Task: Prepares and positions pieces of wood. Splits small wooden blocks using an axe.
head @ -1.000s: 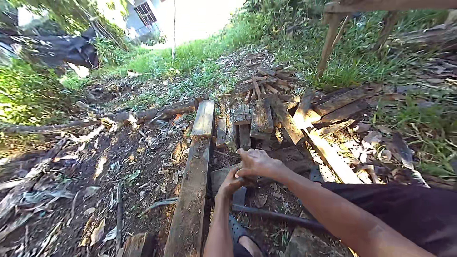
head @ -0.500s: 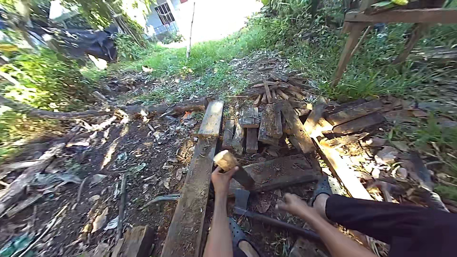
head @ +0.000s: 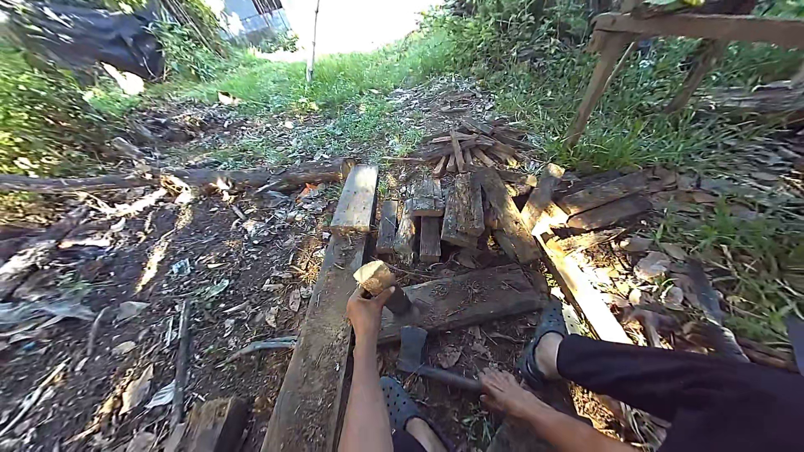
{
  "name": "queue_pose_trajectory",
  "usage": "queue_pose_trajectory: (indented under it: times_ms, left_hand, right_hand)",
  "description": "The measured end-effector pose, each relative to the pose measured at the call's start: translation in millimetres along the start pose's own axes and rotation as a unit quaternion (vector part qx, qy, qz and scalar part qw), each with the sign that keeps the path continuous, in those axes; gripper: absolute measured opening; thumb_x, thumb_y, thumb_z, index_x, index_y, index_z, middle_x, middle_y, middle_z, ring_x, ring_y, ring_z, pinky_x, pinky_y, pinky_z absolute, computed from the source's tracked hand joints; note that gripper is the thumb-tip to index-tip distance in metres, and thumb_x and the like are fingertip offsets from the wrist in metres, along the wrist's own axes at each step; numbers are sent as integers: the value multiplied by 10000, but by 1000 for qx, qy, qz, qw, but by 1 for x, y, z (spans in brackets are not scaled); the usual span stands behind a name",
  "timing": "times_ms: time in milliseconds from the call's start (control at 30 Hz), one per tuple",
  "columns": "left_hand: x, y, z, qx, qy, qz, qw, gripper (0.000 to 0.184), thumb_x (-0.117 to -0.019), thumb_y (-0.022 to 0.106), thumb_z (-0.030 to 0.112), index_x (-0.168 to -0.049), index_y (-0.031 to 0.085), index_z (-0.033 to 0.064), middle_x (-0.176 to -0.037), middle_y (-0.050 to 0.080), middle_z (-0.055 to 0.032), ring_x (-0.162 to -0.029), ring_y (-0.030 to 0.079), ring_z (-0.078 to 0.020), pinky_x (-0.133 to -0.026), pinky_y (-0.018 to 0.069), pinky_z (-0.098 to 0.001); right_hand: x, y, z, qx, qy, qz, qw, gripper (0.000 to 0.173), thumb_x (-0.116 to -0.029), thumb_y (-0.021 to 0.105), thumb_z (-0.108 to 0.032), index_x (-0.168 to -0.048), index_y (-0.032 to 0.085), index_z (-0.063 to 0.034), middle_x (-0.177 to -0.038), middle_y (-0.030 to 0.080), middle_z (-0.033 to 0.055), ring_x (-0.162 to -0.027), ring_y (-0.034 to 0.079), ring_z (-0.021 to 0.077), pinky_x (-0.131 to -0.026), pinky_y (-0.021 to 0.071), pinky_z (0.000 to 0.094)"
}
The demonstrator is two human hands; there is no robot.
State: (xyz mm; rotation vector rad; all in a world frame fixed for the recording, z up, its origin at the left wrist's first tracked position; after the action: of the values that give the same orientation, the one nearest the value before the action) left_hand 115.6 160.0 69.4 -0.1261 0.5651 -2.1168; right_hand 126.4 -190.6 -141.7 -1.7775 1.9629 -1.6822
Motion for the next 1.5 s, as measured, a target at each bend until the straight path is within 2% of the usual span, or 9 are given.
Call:
queue_pose_trajectory:
  times_ms: [300, 400, 467, 567, 800, 1000, 1167, 1367, 1500]
  left_hand:
    - [-2, -4, 12, -16, -13, -35, 999, 450, -721, 956, 309, -1069, 753, 108, -983, 772, -81, -928, 743, -221, -885, 597, -531]
    - [-4, -6, 4, 13, -9, -39, 999, 443, -716, 956, 312, -1041, 747, 97, -949, 768, -99, -866, 744, -252, -822, 607, -551]
    - [2, -12, 0, 37, 14, -34, 999, 438, -719, 952, 283, -1054, 738, 98, -950, 761, -112, -855, 736, -283, -788, 601, -562]
    - [2, -23, 1, 49, 18, 5, 999, 427, -721, 953, 302, -1040, 756, 98, -942, 768, -109, -848, 739, -283, -793, 599, -567]
    - [-1, -29, -9, 25, -45, 79, 996, 445, -645, 981, 412, -948, 779, 155, -881, 773, -65, -816, 740, -254, -764, 587, -584]
    - [9, 11, 6, 10, -2, -6, 1000, 447, -678, 956, 416, -985, 770, 151, -900, 774, -46, -842, 746, -207, -805, 611, -540]
    - [17, 34, 19, -102, -15, -43, 994, 573, -675, 930, 530, -1084, 760, 166, -1008, 768, -79, -962, 735, -263, -887, 579, -574]
    - [21, 39, 25, -130, -20, -44, 990, 576, -706, 910, 519, -1111, 754, 140, -1019, 766, -109, -978, 737, -283, -907, 573, -561]
    - [22, 37, 25, -121, -2, -34, 992, 522, -731, 890, 516, -1071, 758, 143, -975, 765, -103, -940, 739, -286, -872, 581, -580]
  right_hand:
    - [30, -38, -15, -80, 88, 38, 992, 614, -877, 701, -519, -1262, 611, -49, -1159, 674, 237, -1114, 648, 436, -909, 506, 672]
    - [45, -62, -32, -109, 60, 46, 991, 554, -865, 687, -540, -1123, 661, -51, -1005, 692, 201, -974, 683, 397, -829, 537, 647]
    - [62, -76, -43, -168, 54, 32, 984, 524, -869, 645, -565, -981, 684, -54, -836, 680, 137, -768, 680, 306, -704, 555, 560]
    - [99, -98, -59, -280, 93, 6, 955, 471, -972, 531, -546, -1012, 642, -90, -736, 661, 70, -560, 626, 198, -542, 537, 392]
    - [140, -160, -54, -360, 29, 156, 919, 644, -952, 516, -721, -1063, 590, -92, -694, 619, 72, -499, 604, 215, -470, 550, 385]
    - [174, -215, -107, -488, -131, 290, 812, 517, -1043, 450, -585, -1038, 587, -87, -611, 577, 37, -442, 587, 190, -412, 561, 355]
    - [187, -236, -148, -535, -198, 320, 756, 429, -1078, 440, -483, -1123, 547, -70, -613, 544, 34, -406, 545, 192, -372, 539, 364]
    - [195, -238, -159, -515, -186, 336, 767, 683, -1017, 315, -713, -1071, 556, -75, -586, 551, 25, -381, 539, 181, -339, 524, 358]
    - [218, -263, -180, -495, -315, 397, 705, 651, -994, 369, -716, -1055, 557, -96, -603, 547, -22, -425, 557, 134, -370, 537, 339]
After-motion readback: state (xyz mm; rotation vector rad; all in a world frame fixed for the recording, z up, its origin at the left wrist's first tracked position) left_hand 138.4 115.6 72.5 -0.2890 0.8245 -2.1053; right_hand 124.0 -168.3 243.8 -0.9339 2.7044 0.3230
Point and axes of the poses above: each hand's wrist, its own x-axis away from the middle knuckle, its own y-axis out of the palm, z = x × y, the point moved 7 cm from there along -x, towards the middle knuckle
